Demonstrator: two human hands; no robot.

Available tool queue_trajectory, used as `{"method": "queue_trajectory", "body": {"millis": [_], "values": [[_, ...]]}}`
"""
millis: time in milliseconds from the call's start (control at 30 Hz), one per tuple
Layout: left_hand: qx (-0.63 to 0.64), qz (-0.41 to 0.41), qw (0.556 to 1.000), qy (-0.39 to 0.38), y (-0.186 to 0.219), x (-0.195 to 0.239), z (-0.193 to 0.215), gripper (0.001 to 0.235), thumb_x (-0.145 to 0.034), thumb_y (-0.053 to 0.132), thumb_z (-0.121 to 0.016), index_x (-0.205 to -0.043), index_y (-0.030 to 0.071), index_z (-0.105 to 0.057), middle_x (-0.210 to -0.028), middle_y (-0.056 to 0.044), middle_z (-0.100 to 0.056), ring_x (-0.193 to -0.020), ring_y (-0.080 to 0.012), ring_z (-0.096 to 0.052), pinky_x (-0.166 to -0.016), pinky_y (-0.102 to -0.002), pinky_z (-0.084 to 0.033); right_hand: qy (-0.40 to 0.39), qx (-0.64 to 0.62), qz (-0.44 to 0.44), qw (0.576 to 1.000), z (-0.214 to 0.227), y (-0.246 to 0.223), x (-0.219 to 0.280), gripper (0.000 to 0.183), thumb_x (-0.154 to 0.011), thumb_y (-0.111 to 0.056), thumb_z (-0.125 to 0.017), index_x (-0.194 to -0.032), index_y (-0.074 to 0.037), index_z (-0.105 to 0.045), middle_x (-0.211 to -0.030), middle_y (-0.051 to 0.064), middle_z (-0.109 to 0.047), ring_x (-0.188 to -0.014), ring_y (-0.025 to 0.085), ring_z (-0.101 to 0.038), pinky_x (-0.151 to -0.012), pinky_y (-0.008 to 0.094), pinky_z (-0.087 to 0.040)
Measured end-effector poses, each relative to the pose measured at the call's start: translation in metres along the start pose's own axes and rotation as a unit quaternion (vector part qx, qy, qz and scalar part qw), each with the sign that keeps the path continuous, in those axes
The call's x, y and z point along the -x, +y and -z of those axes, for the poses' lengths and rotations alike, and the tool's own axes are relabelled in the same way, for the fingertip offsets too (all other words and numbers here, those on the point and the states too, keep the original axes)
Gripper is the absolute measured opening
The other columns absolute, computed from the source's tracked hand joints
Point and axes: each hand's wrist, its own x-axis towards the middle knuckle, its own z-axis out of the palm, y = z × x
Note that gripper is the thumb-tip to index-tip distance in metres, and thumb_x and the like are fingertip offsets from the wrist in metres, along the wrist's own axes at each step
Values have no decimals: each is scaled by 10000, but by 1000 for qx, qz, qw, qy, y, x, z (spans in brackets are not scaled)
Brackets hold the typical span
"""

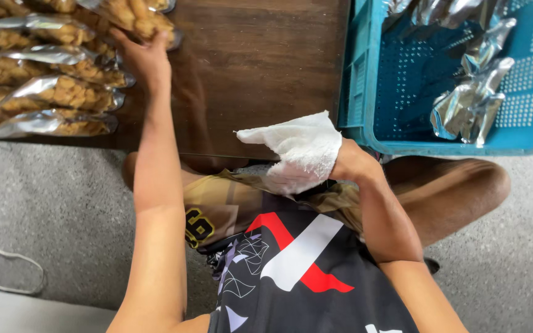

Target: The person sits on the floor and wipes the exterior of sealed snack packages with a white cloth. They pick up each package from a blue basket, wipe it, and place it on a wooden table. The process is repeated for multiple packages.

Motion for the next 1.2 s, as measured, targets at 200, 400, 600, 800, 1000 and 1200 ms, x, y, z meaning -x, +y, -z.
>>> {"method": "queue_trajectory", "body": {"millis": [200,400,600,800,1000,1200], "values": [[64,-35,996,44,15,9,5,800,-888,205,-933,-1448,-59,-425,-1418,-232,-568,-1254,-300,-641,-1091,-397,-529,19,9,77,997,27,33,25,471,-765,-278,-841,-1193,-124,-721,-1187,108,-740,-1081,256,-682,-909,373,-538],[306,9,917,-255,156,195,-5,187,-1049,-3,-657,-1212,-40,-741,-1161,-150,-751,-989,-172,-737,-907,-320,-644,97,-201,20,975,104,-49,75,310,-847,-204,-809,-1147,-139,-768,-1107,87,-809,-1013,228,-765,-878,320,-603],[236,-334,748,-523,293,281,-46,252,-1006,5,-672,-1257,24,-670,-1315,-126,-667,-1176,-285,-698,-992,-373,-566,380,-418,46,824,141,-53,96,349,-837,-209,-818,-1170,-131,-747,-1127,93,-791,-1032,235,-750,-893,329,-592],[-38,-443,654,-612,306,320,-180,356,-928,-9,-634,-1219,143,-772,-1015,-105,-736,-987,-314,-698,-934,-415,-564,591,-441,-20,676,145,68,102,390,-827,-214,-827,-1193,-124,-726,-1147,99,-774,-1050,242,-735,-907,337,-581],[-117,-764,493,-400,289,367,-276,530,-715,148,-712,-1237,224,-658,-1258,-85,-597,-1163,-343,-597,-859,-490,-548,648,-439,-51,620,130,136,135,432,-817,-220,-836,-1216,-117,-705,-1167,105,-757,-1068,249,-720,-922,345,-570],[-249,-678,471,-506,281,380,-308,570,-847,310,-778,-1303,5,-621,-1218,-170,-557,-1107,-391,-580,-844,-484,-537,663,-430,-67,609,133,159,159,475,-807,-225,-845,-1239,-110,-684,-1188,111,-740,-1087,256,-705,-936,353,-559]]}}
